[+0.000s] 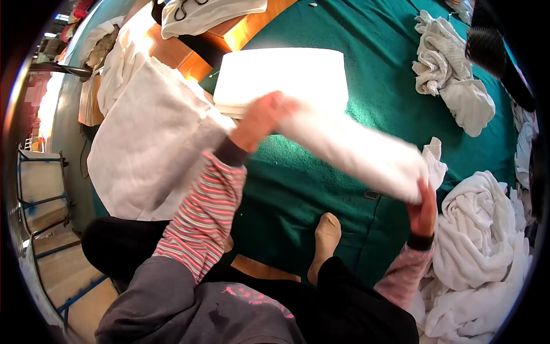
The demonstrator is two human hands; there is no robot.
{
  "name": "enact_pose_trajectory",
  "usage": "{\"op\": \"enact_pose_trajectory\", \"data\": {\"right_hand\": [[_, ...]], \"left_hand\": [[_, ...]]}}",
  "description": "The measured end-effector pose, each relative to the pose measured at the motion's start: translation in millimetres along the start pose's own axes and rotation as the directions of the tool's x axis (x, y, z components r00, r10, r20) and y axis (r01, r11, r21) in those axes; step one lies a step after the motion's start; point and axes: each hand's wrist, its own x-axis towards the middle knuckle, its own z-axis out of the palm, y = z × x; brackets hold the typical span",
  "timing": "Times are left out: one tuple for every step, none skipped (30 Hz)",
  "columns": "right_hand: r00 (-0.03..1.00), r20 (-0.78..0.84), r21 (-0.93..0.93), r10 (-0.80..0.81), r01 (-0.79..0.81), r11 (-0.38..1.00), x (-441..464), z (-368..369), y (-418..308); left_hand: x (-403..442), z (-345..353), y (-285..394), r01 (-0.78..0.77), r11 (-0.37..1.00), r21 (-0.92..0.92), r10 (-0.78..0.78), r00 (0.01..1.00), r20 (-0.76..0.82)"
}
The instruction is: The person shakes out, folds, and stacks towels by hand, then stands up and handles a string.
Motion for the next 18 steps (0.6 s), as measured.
{"op": "enact_pose_trajectory", "data": {"right_hand": [[0.898, -0.42, 0.005, 0.13, -0.141, 0.99, -2, 37, -11], [0.899, -0.421, -0.038, 0.117, -0.146, 0.988, 14, 49, -13], [0.913, -0.393, 0.005, 0.108, -0.116, 0.993, 49, 53, 8], [0.938, -0.327, -0.008, 0.118, -0.127, 0.992, 71, 50, 12], [0.959, -0.256, -0.019, 0.124, -0.133, 0.991, 93, 43, 20], [0.954, -0.256, -0.002, 0.157, -0.163, 0.987, 114, 39, 29], [0.95, -0.249, 0.031, 0.191, -0.189, 0.982, 133, 38, 45], [0.945, -0.277, -0.042, 0.174, -0.193, 0.98, 151, 39, 63], [0.939, -0.305, -0.113, 0.162, -0.204, 0.972, 162, 39, 84], [0.93, -0.313, -0.166, 0.193, -0.253, 0.953, 168, 32, 110], [0.92, -0.323, -0.219, 0.22, -0.299, 0.929, 170, 25, 131], [0.917, -0.331, -0.212, 0.225, -0.304, 0.929, 166, 22, 143], [0.904, -0.374, -0.136, 0.207, -0.274, 0.952, 163, 22, 152], [0.888, -0.417, -0.066, 0.193, -0.241, 0.968, 162, 21, 160], [0.885, -0.419, -0.063, 0.203, -0.251, 0.966, 158, 24, 160], [0.883, -0.47, -0.383, 0.0, -0.203, 0.901, 151, 28, 156], [0.868, -0.448, -0.668, -0.215, -0.165, 0.726, 144, 29, 148], [0.89, -0.398, -0.751, -0.223, -0.177, 0.636, 134, 30, 140]], "left_hand": [[-26, 65, 60, 0.011, 0.852, 0.524, 0.129, 0.965, -0.23], [-14, 46, 61, -0.136, 0.916, 0.379, 0.239, 0.941, -0.241], [-14, 22, 92, -0.137, 0.87, 0.473, 0.318, 0.89, -0.326], [-14, 18, 104, -0.107, 0.793, 0.6, 0.381, 0.855, -0.352], [-8, 5, 101, -0.088, 0.752, 0.653, 0.441, 0.803, -0.4], [6, -15, 83, -0.029, 0.634, 0.773, 0.568, 0.695, -0.441], [10, -31, 74, 0.114, 0.497, 0.86, 0.567, 0.708, -0.421], [14, -29, 64, 0.231, 0.402, 0.886, 0.588, 0.677, -0.444], [17, -26, 53, 0.349, 0.303, 0.887, 0.609, 0.645, -0.461], [21, -26, 37, 0.432, 0.196, 0.881, 0.548, 0.697, -0.463], [26, -25, 16, 0.471, 0.035, 0.882, 0.589, 0.703, -0.399], [24, -18, 3, 0.403, -0.115, 0.908, 0.519, 0.804, -0.291], [19, -9, -2, 0.316, -0.261, 0.912, 0.424, 0.887, -0.185], [17, 0, -7, 0.289, -0.165, 0.943, 0.194, 0.947, -0.256], [13, 8, -11, 0.286, -0.058, 0.956, -0.054, 0.956, -0.289], [8, 13, -19, 0.331, -0.063, 0.942, 0.013, 0.944, -0.331], [6, 13, -23, 0.324, -0.055, 0.945, 0.009, 0.946, -0.324], [4, 13, -24, 0.342, -0.099, 0.934, 0.09, 0.938, -0.334]]}}
